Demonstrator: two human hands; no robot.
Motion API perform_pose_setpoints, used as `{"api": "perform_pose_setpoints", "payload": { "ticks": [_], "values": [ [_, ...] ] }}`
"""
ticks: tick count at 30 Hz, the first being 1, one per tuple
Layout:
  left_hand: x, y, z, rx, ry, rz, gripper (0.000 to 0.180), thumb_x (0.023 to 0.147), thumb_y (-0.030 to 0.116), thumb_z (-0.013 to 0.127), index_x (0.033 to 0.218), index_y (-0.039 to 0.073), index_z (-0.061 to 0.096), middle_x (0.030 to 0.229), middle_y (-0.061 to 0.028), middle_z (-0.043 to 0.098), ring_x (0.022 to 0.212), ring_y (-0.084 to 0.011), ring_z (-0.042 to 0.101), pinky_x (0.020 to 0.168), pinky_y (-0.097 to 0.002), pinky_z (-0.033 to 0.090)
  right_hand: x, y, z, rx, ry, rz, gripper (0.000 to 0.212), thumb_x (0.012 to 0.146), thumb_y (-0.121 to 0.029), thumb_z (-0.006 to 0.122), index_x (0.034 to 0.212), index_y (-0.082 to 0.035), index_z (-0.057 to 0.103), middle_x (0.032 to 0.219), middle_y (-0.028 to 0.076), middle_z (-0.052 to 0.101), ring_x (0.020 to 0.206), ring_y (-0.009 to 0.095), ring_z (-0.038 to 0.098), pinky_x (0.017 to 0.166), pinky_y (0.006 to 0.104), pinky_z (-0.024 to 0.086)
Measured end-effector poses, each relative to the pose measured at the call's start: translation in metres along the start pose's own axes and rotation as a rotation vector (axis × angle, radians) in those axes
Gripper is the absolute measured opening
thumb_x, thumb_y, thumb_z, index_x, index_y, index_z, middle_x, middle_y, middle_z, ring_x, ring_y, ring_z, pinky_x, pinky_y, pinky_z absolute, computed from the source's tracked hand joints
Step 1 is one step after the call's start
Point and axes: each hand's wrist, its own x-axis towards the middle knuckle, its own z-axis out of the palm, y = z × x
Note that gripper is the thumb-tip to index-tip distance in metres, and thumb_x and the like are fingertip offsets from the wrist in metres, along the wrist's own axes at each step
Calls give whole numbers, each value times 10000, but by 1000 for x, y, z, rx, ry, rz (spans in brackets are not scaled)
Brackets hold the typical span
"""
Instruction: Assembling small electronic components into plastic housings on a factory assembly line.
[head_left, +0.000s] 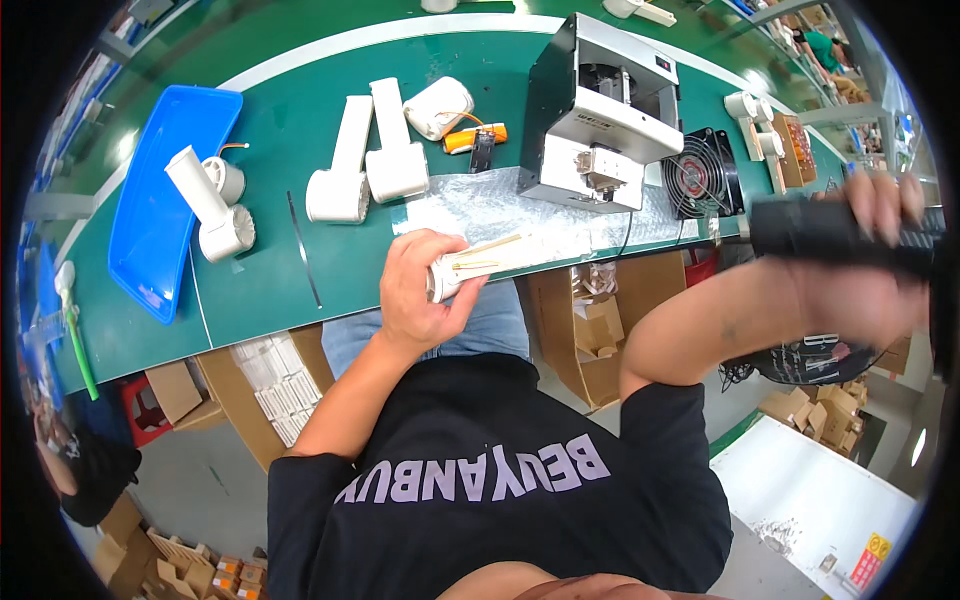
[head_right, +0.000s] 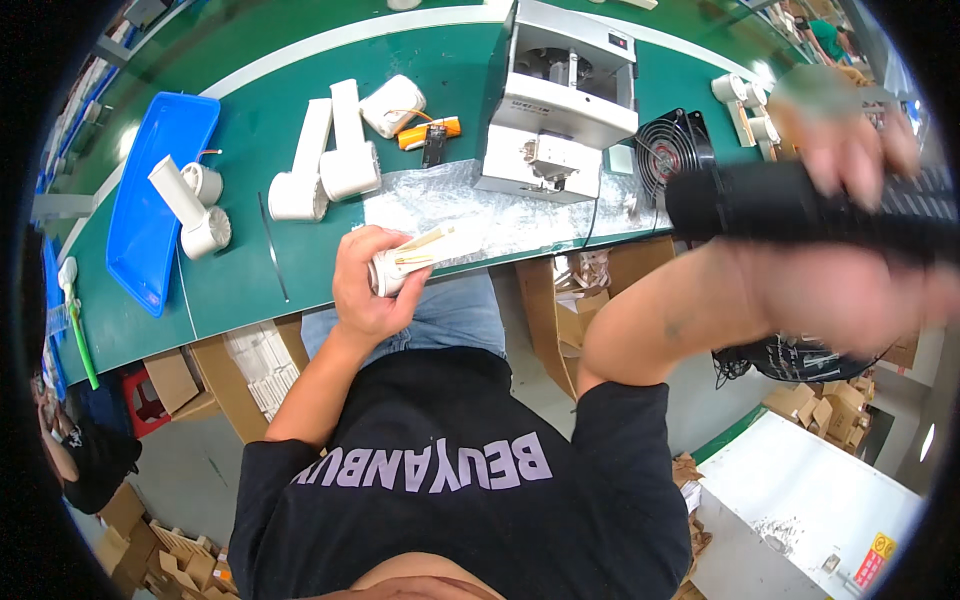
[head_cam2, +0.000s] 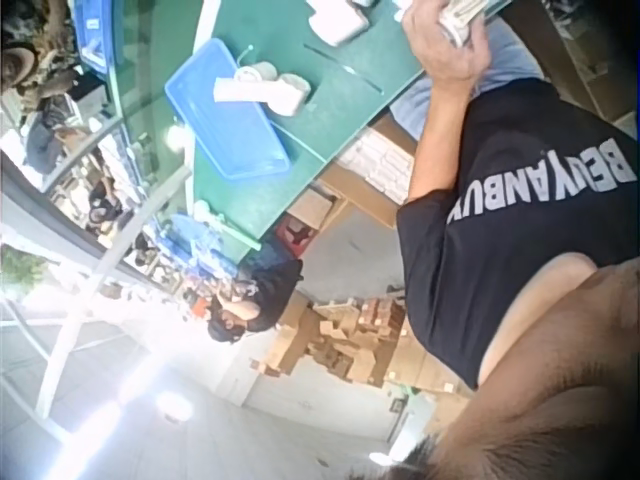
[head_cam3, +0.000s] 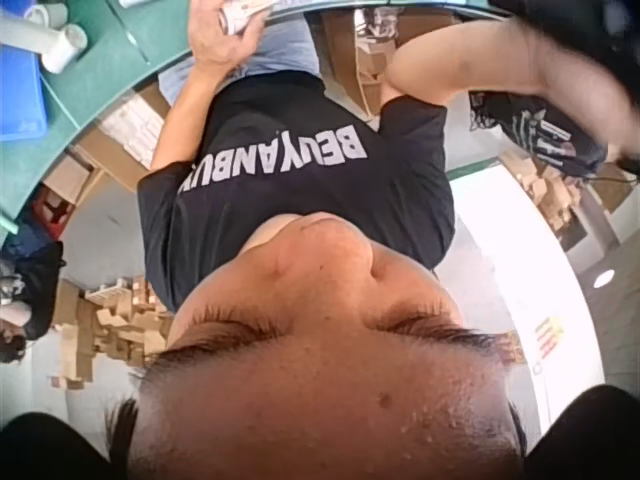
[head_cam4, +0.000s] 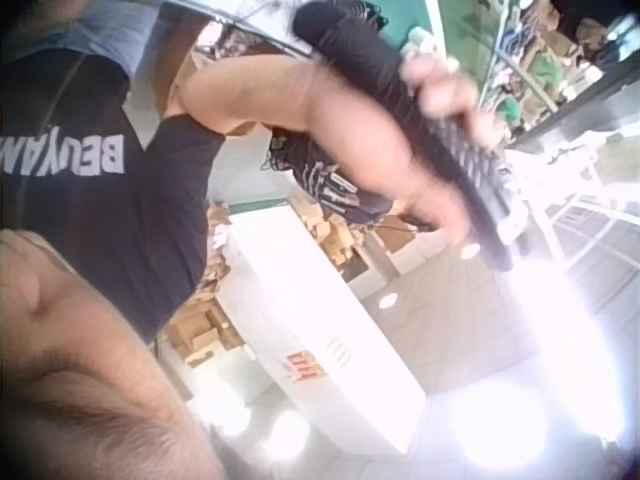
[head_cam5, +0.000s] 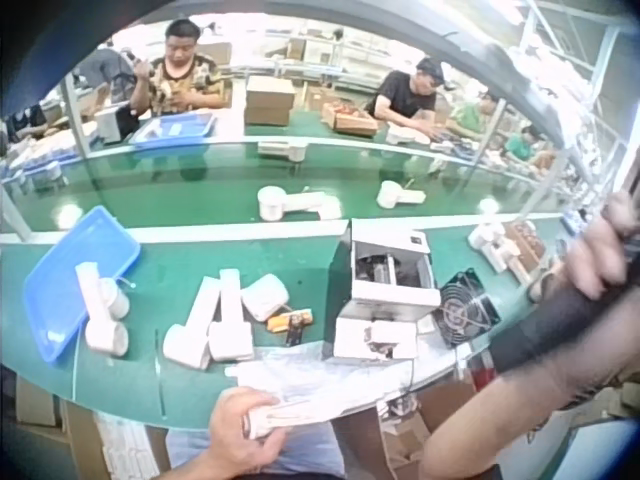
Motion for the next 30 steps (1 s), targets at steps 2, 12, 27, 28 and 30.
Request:
{"api": "perform_pose_setpoints", "payload": {
  "ticks": [2, 12, 27, 28, 30],
  "values": [
    [4, -4, 2, -1, -26, 47, 495, 672, 8, 823, 1107, 31, 588, 1012, -128, 652, 940, -300, 616, 826, -373, 505, 1, 20, -16, -286, 70, -41, 563, 953, -515, 609, 996, 35, 495, 990, 149, 649, 707, 190, 617, 631, 313, 550],
    [1, -7, 1, -93, 2, -30, 460, 661, 18, 835, 1052, 26, 593, 1030, -144, 661, 910, -297, 648, 786, -361, 520, -18, 57, 4, -614, 87, -46, 769, 916, -675, 540, 1088, 74, 506, 917, 182, 610, 715, 238, 581, 601, 338, 496],
    [-1, -10, 2, -96, 20, -24, 452, 688, 5, 821, 1063, 31, 569, 1017, -149, 659, 916, -276, 646, 803, -346, 509, -55, 33, 43, 387, -116, 146, 643, 992, -570, 409, 1157, 48, 477, 896, 170, 587, 673, 196, 548, 566, 336, 495],
    [0, -10, 2, -107, 22, -17, 452, 689, 9, 823, 1063, 32, 570, 1017, -145, 659, 915, -274, 644, 808, -344, 505, -56, 36, 40, 374, -136, 150, 640, 989, -563, 419, 1167, 49, 475, 912, 177, 589, 698, 201, 552, 590, 342, 497],
    [1, -9, 3, -103, 35, -21, 446, 690, 35, 835, 1052, 36, 575, 1005, -137, 661, 909, -282, 646, 795, -354, 506, -58, 42, 37, 345, -175, 155, 636, 981, -551, 440, 1188, 50, 471, 943, 189, 593, 747, 210, 559, 638, 354, 501]
  ]
}}
